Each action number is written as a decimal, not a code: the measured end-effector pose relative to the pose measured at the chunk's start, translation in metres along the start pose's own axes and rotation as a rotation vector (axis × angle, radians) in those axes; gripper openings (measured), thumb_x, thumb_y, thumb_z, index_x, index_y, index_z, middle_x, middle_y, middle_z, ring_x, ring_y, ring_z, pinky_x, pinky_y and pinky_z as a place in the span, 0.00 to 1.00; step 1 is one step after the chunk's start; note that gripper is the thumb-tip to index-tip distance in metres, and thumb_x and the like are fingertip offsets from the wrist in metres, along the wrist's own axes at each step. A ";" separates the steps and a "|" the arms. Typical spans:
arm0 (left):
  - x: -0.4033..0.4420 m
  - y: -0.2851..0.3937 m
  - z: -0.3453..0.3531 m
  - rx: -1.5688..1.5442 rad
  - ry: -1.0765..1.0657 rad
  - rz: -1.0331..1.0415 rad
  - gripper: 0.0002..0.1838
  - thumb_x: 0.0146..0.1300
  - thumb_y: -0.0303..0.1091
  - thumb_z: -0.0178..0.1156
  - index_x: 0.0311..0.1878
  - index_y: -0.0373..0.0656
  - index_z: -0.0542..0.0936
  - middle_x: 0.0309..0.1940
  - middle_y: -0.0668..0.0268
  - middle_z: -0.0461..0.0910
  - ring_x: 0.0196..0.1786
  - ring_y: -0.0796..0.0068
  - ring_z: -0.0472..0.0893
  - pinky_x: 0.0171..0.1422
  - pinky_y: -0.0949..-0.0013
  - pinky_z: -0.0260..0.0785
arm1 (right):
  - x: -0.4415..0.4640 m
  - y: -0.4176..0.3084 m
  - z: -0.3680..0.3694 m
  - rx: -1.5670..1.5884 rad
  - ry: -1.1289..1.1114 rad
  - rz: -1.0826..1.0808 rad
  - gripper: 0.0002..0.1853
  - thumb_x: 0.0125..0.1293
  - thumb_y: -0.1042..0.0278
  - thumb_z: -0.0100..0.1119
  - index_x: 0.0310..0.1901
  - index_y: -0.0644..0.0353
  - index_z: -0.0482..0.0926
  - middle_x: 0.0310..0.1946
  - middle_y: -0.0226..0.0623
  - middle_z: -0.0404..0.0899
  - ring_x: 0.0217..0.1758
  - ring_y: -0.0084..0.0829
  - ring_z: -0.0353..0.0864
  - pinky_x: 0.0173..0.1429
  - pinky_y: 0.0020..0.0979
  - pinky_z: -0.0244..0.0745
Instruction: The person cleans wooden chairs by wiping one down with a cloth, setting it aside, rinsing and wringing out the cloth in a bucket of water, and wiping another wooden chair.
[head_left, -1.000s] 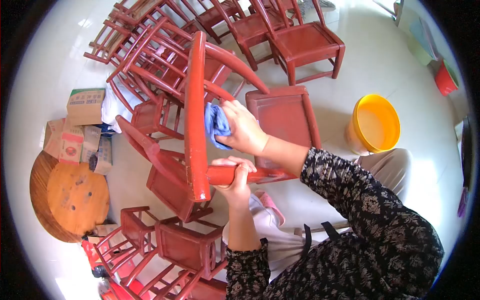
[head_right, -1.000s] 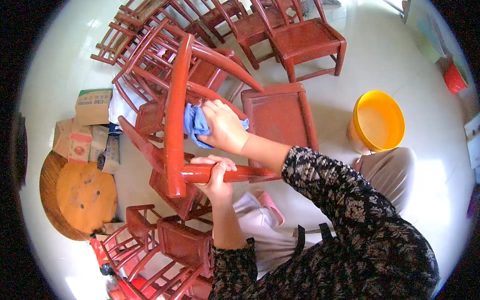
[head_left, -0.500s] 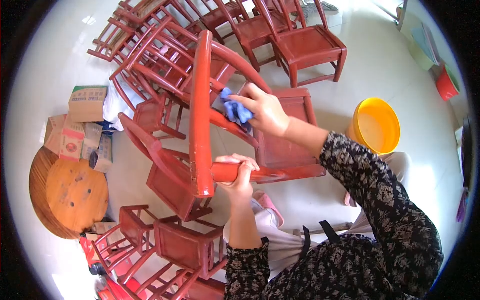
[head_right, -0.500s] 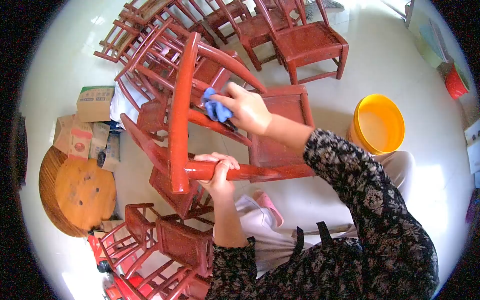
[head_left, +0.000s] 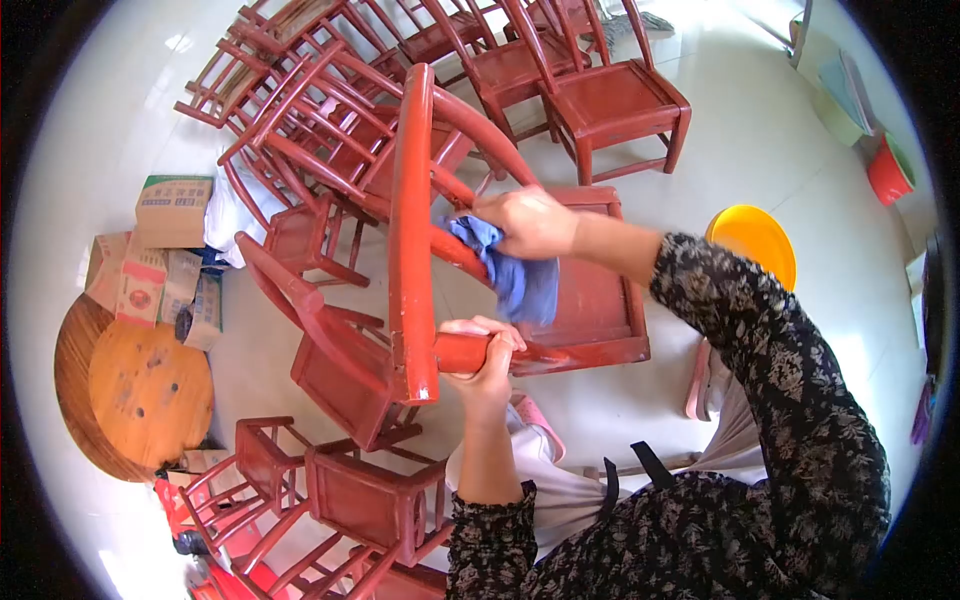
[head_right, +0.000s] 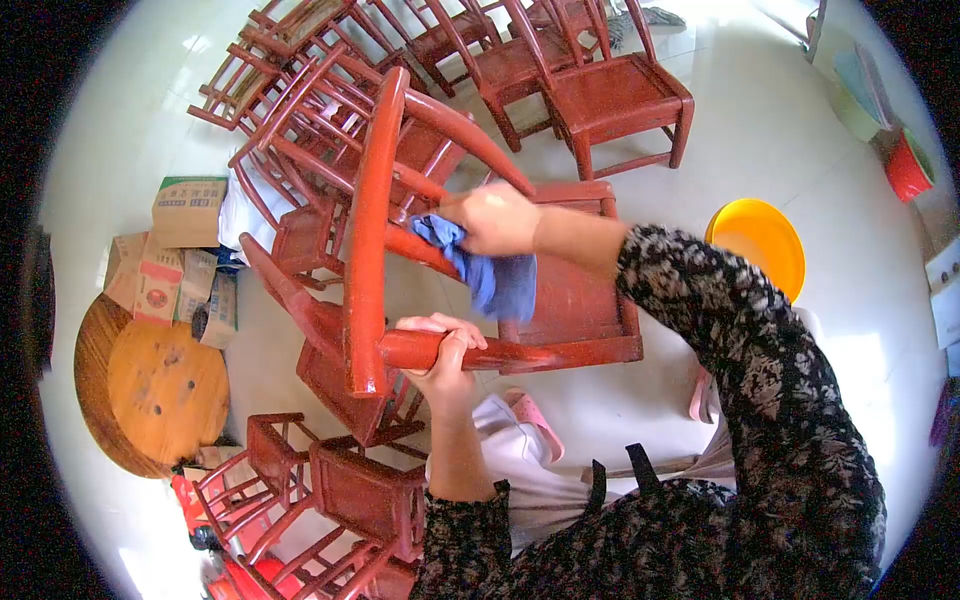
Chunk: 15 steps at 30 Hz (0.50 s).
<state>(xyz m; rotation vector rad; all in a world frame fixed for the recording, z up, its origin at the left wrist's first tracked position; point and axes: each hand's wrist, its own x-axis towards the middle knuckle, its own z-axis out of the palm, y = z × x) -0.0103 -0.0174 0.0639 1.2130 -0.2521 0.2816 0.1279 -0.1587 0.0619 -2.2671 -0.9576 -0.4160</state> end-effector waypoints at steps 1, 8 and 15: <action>-0.001 0.001 0.001 0.017 0.013 -0.019 0.16 0.48 0.13 0.48 0.37 0.43 0.61 0.21 0.60 0.68 0.21 0.70 0.71 0.26 0.66 0.70 | 0.009 0.006 -0.006 -0.143 -0.030 -0.018 0.28 0.41 0.74 0.57 0.51 0.50 0.73 0.35 0.40 0.77 0.38 0.43 0.77 0.42 0.40 0.74; 0.001 -0.003 -0.003 0.022 0.004 0.002 0.14 0.48 0.14 0.49 0.35 0.42 0.61 0.21 0.60 0.68 0.21 0.70 0.71 0.27 0.67 0.69 | -0.008 -0.008 0.025 0.405 0.091 0.215 0.26 0.48 0.77 0.54 0.54 0.55 0.72 0.30 0.37 0.78 0.33 0.32 0.77 0.39 0.32 0.72; 0.004 -0.009 -0.006 -0.032 0.004 0.025 0.15 0.48 0.13 0.49 0.37 0.43 0.62 0.21 0.61 0.68 0.21 0.70 0.70 0.27 0.66 0.69 | -0.028 -0.018 0.007 0.979 -0.081 0.476 0.14 0.52 0.75 0.53 0.43 0.60 0.76 0.28 0.30 0.78 0.32 0.23 0.76 0.41 0.30 0.72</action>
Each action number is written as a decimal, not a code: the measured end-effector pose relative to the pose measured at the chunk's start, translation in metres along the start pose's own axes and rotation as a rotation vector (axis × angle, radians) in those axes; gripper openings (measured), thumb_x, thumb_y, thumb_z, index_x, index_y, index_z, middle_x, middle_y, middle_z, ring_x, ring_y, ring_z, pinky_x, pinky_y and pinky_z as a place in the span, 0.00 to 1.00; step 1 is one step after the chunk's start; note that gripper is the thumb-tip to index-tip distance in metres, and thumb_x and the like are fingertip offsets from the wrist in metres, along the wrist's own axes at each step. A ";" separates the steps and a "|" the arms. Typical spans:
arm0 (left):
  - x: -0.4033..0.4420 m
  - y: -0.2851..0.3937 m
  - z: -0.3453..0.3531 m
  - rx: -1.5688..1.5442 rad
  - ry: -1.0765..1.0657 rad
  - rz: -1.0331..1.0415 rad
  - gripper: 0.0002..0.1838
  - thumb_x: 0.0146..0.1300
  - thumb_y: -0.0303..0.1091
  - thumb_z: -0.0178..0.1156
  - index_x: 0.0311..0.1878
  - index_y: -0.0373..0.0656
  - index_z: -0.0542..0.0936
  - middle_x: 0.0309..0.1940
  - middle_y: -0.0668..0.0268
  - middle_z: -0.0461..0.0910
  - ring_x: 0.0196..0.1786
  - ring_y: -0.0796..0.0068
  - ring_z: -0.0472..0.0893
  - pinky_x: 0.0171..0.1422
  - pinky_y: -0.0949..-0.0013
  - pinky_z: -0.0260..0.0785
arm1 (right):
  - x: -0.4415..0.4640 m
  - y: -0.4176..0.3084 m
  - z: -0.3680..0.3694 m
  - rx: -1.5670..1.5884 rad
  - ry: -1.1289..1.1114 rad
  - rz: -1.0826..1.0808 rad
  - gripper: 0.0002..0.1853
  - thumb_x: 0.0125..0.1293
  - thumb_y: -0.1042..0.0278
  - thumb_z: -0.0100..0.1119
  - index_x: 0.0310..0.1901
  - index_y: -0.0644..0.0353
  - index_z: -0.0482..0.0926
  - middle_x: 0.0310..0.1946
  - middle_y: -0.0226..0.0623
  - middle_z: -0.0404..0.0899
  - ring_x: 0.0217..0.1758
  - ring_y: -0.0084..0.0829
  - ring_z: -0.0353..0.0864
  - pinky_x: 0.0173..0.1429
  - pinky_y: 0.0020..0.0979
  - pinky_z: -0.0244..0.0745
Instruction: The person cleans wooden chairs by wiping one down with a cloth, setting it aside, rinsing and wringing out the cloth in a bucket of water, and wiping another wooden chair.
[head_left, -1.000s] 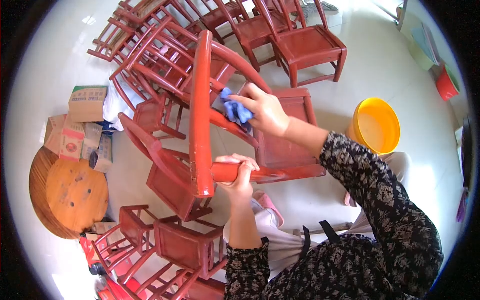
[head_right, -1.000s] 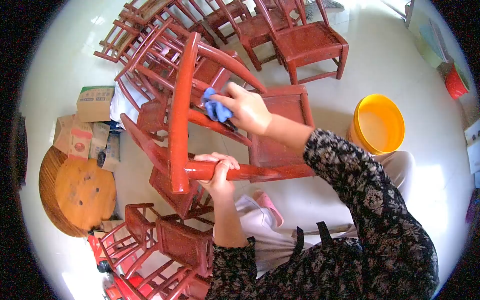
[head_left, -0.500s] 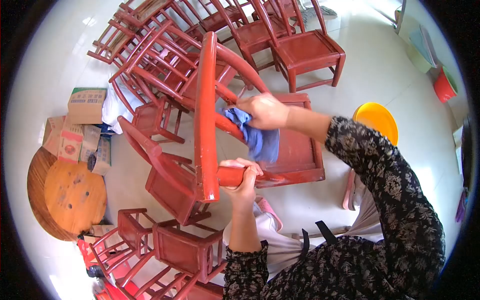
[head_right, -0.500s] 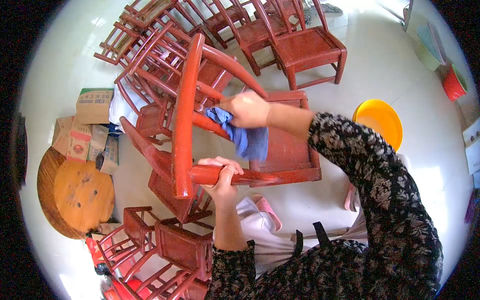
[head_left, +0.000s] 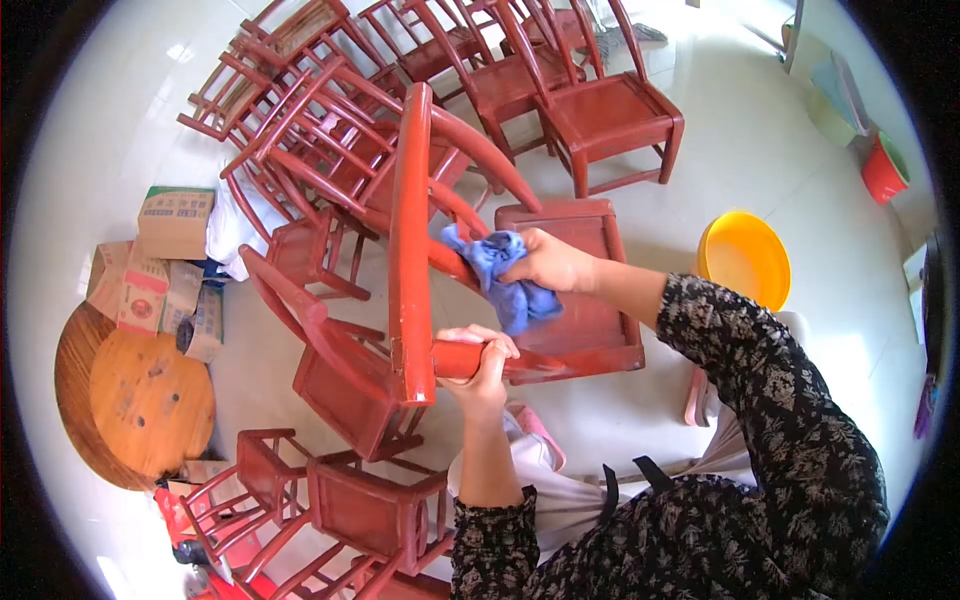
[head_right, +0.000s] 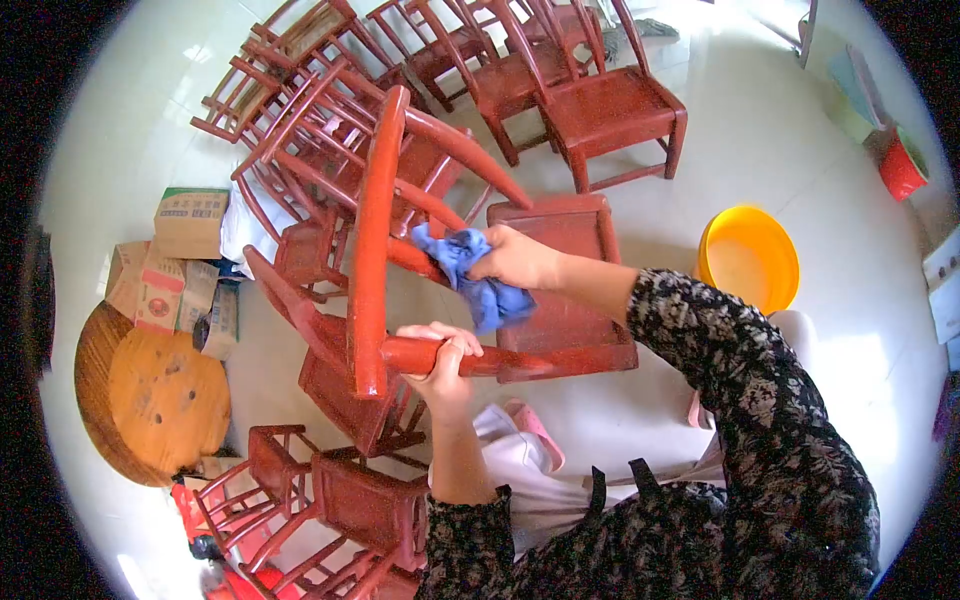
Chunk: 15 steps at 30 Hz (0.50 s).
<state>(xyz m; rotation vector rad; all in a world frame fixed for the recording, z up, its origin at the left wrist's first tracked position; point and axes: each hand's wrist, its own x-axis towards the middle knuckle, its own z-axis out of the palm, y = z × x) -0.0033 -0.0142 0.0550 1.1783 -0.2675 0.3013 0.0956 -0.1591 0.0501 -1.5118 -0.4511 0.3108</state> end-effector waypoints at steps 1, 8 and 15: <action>0.000 -0.002 -0.002 -0.022 0.001 0.011 0.15 0.48 0.13 0.49 0.37 0.43 0.62 0.21 0.61 0.68 0.20 0.70 0.70 0.27 0.66 0.69 | -0.005 0.000 -0.001 0.200 0.085 0.022 0.14 0.51 0.75 0.53 0.43 0.61 0.76 0.29 0.32 0.78 0.34 0.23 0.77 0.42 0.29 0.72; -0.002 0.004 0.005 0.015 -0.061 0.015 0.15 0.48 0.13 0.49 0.37 0.42 0.62 0.21 0.60 0.69 0.20 0.68 0.71 0.26 0.66 0.69 | 0.046 -0.053 -0.017 -0.320 0.344 -0.492 0.24 0.50 0.70 0.52 0.52 0.64 0.67 0.43 0.44 0.75 0.46 0.40 0.74 0.53 0.35 0.68; -0.008 0.005 0.003 0.037 -0.101 -0.035 0.16 0.48 0.13 0.49 0.38 0.42 0.61 0.20 0.58 0.69 0.19 0.69 0.70 0.26 0.65 0.69 | 0.079 -0.002 0.006 -0.416 0.291 -0.477 0.17 0.59 0.58 0.55 0.45 0.59 0.70 0.36 0.51 0.76 0.43 0.52 0.74 0.47 0.42 0.69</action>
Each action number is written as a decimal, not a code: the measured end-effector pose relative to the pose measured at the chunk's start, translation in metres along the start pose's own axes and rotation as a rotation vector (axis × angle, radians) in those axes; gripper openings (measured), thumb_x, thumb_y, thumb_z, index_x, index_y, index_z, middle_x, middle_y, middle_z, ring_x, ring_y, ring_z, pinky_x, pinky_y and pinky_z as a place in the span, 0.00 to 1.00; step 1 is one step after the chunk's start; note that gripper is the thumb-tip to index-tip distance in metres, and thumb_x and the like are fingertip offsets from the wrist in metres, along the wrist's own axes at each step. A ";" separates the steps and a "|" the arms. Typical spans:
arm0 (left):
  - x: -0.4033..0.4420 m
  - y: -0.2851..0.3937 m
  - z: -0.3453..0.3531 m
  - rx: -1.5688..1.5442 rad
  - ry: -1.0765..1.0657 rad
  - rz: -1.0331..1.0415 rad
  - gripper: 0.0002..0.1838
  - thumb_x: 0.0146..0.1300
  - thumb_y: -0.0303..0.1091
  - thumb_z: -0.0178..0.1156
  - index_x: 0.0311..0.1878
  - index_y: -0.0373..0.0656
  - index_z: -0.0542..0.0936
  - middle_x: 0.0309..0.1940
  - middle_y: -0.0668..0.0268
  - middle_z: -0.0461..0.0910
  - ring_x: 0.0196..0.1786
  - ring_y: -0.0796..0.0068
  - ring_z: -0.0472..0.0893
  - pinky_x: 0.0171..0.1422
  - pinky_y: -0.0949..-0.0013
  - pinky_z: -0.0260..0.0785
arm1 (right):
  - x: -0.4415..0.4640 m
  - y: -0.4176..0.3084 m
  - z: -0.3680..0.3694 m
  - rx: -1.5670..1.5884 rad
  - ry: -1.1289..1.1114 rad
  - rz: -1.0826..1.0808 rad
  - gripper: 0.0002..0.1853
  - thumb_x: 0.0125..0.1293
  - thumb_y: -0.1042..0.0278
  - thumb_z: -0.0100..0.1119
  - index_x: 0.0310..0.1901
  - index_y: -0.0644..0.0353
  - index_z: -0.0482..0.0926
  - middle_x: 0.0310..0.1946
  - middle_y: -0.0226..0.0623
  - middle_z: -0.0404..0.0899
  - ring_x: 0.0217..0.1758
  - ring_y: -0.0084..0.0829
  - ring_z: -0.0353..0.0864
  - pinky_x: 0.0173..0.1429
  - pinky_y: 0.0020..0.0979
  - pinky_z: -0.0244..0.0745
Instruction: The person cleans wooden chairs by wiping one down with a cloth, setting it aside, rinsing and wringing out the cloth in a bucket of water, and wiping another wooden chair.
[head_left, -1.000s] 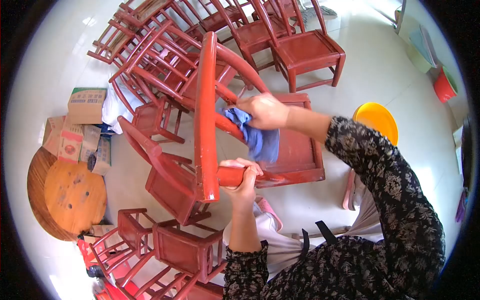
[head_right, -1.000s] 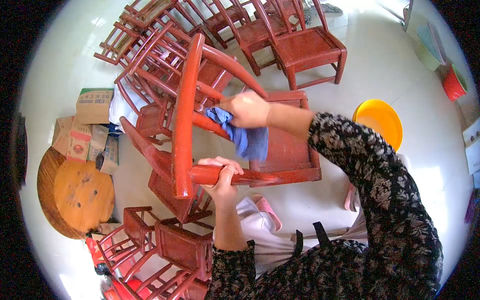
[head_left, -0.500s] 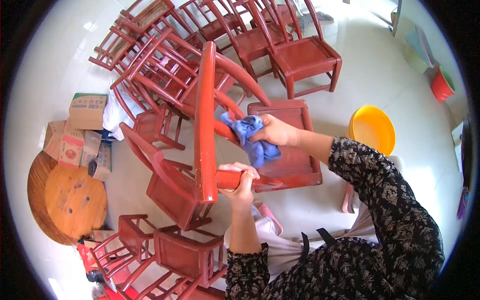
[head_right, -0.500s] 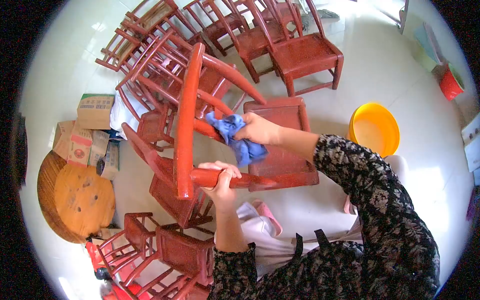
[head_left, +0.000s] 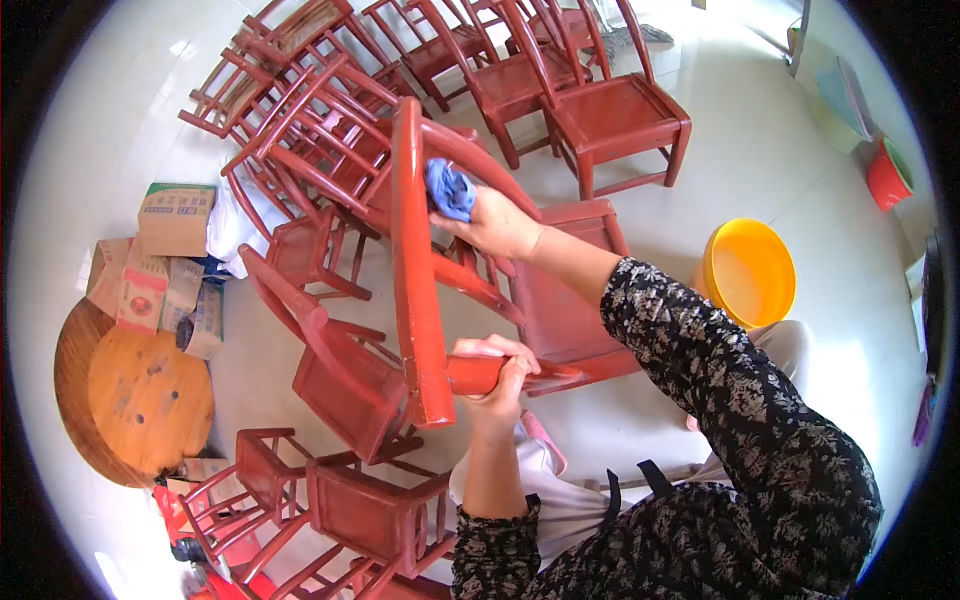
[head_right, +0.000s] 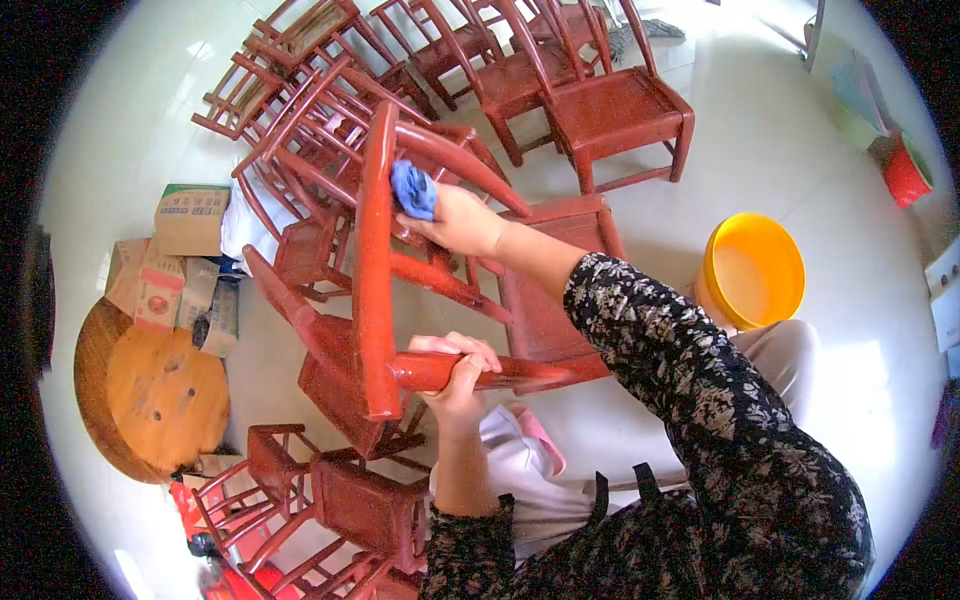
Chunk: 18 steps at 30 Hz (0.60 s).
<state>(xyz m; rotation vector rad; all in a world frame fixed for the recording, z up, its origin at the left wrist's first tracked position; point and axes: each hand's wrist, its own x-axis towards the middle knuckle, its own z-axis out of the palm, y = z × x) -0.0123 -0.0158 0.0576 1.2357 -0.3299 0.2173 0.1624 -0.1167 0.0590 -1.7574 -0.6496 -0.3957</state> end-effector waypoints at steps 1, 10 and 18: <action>-0.002 0.000 0.004 -0.041 -0.001 0.011 0.16 0.48 0.13 0.48 0.38 0.42 0.60 0.20 0.58 0.69 0.20 0.69 0.69 0.26 0.65 0.69 | -0.008 0.010 0.009 -0.002 0.020 0.015 0.16 0.60 0.57 0.55 0.44 0.58 0.70 0.33 0.51 0.76 0.40 0.53 0.74 0.45 0.43 0.69; 0.005 0.001 -0.004 -0.036 0.225 -0.004 0.12 0.47 0.18 0.47 0.35 0.43 0.61 0.18 0.60 0.67 0.20 0.70 0.68 0.29 0.65 0.67 | -0.104 0.108 0.020 -0.342 -0.670 0.472 0.21 0.59 0.55 0.55 0.47 0.63 0.71 0.32 0.50 0.78 0.39 0.44 0.78 0.45 0.38 0.71; -0.007 -0.002 -0.017 -0.126 0.127 -0.007 0.12 0.48 0.19 0.47 0.35 0.43 0.61 0.18 0.62 0.66 0.19 0.70 0.67 0.26 0.65 0.65 | -0.009 -0.014 0.001 0.706 -0.259 0.475 0.22 0.55 0.62 0.56 0.51 0.60 0.68 0.42 0.34 0.74 0.44 0.31 0.71 0.47 0.32 0.68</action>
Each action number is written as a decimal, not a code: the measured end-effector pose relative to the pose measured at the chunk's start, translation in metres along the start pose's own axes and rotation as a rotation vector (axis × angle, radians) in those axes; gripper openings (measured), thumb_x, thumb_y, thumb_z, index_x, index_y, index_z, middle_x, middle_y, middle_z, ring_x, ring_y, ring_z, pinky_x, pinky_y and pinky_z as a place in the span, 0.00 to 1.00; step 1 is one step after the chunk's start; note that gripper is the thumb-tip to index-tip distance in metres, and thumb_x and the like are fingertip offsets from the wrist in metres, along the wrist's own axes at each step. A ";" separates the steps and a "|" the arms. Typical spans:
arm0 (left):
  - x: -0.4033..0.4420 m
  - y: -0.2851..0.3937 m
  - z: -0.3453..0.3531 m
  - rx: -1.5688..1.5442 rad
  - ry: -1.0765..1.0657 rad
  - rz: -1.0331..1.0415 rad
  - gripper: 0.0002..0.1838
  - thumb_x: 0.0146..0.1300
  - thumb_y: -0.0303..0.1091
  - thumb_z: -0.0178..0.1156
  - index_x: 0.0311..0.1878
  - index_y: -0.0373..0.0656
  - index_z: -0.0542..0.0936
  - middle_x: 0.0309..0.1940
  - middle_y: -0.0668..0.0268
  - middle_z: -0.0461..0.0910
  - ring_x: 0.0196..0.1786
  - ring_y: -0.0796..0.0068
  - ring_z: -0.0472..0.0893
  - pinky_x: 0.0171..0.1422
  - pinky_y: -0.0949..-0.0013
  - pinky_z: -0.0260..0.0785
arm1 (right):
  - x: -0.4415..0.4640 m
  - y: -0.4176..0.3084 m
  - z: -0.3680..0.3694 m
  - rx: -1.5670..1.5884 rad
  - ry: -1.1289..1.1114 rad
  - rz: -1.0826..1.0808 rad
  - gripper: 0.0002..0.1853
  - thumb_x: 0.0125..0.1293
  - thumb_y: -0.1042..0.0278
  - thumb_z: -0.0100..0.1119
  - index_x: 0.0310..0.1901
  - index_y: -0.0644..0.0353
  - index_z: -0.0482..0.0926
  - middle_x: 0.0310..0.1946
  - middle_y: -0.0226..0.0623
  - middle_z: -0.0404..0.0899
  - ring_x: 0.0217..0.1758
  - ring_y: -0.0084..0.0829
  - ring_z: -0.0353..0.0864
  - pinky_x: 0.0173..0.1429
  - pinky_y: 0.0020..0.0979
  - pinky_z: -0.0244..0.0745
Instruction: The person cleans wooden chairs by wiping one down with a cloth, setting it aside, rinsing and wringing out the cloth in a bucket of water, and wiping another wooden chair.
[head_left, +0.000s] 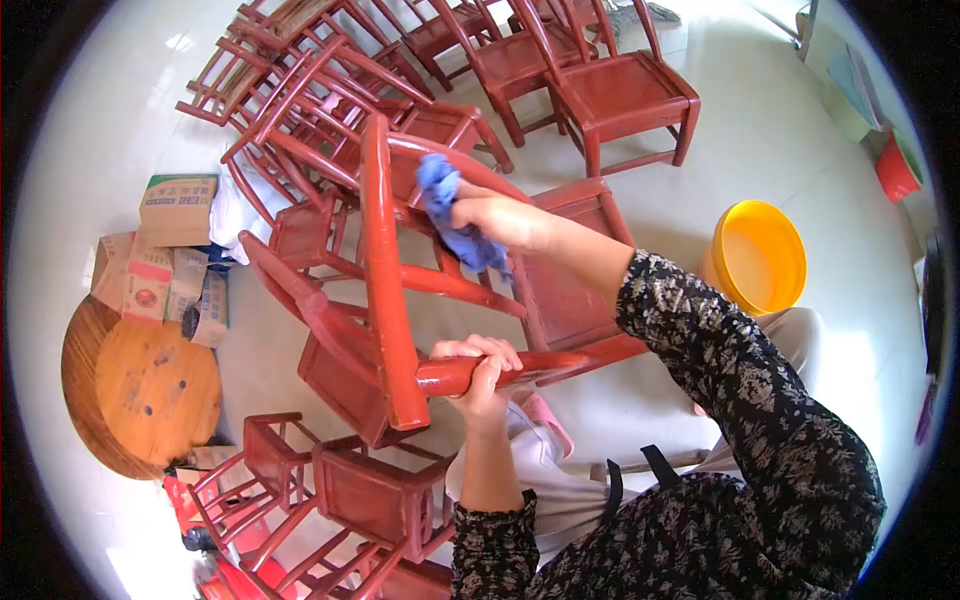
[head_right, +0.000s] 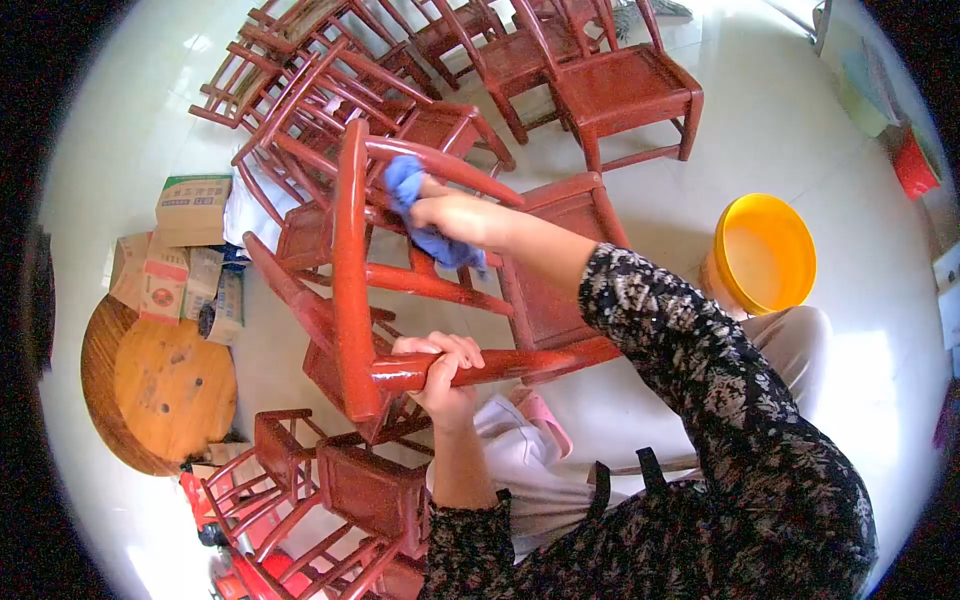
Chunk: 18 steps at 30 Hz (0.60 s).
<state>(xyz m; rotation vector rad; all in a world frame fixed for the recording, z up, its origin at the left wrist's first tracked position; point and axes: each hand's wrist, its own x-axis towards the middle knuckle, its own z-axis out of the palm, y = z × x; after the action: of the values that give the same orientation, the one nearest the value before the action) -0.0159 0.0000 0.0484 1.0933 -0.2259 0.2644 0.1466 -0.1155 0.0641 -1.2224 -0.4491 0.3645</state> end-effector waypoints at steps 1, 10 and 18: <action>-0.001 0.000 -0.003 -0.010 -0.037 -0.006 0.12 0.48 0.19 0.47 0.35 0.43 0.61 0.18 0.61 0.66 0.19 0.70 0.66 0.26 0.65 0.65 | 0.003 -0.012 0.010 -0.189 -0.021 -0.074 0.22 0.57 0.61 0.56 0.51 0.60 0.68 0.44 0.37 0.74 0.46 0.34 0.72 0.47 0.32 0.68; -0.001 0.002 -0.045 -0.037 -0.091 -0.049 0.12 0.49 0.19 0.49 0.36 0.43 0.62 0.18 0.62 0.67 0.20 0.69 0.68 0.30 0.62 0.64 | 0.009 0.097 0.004 -0.702 0.181 -0.227 0.18 0.59 0.61 0.57 0.48 0.60 0.71 0.47 0.48 0.71 0.53 0.47 0.70 0.56 0.40 0.65; -0.007 0.003 -0.056 -0.030 -0.005 -0.085 0.11 0.47 0.20 0.49 0.34 0.44 0.63 0.18 0.63 0.68 0.19 0.68 0.69 0.31 0.63 0.64 | -0.044 0.186 -0.049 -1.068 0.188 0.275 0.22 0.53 0.66 0.59 0.51 0.60 0.69 0.50 0.52 0.63 0.54 0.51 0.66 0.59 0.41 0.64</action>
<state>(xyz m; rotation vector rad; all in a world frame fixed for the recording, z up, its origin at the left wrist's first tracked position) -0.0204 0.0508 0.0242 1.0713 -0.1869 0.1822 0.1287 -0.1210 -0.1319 -2.3512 -0.3031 0.2286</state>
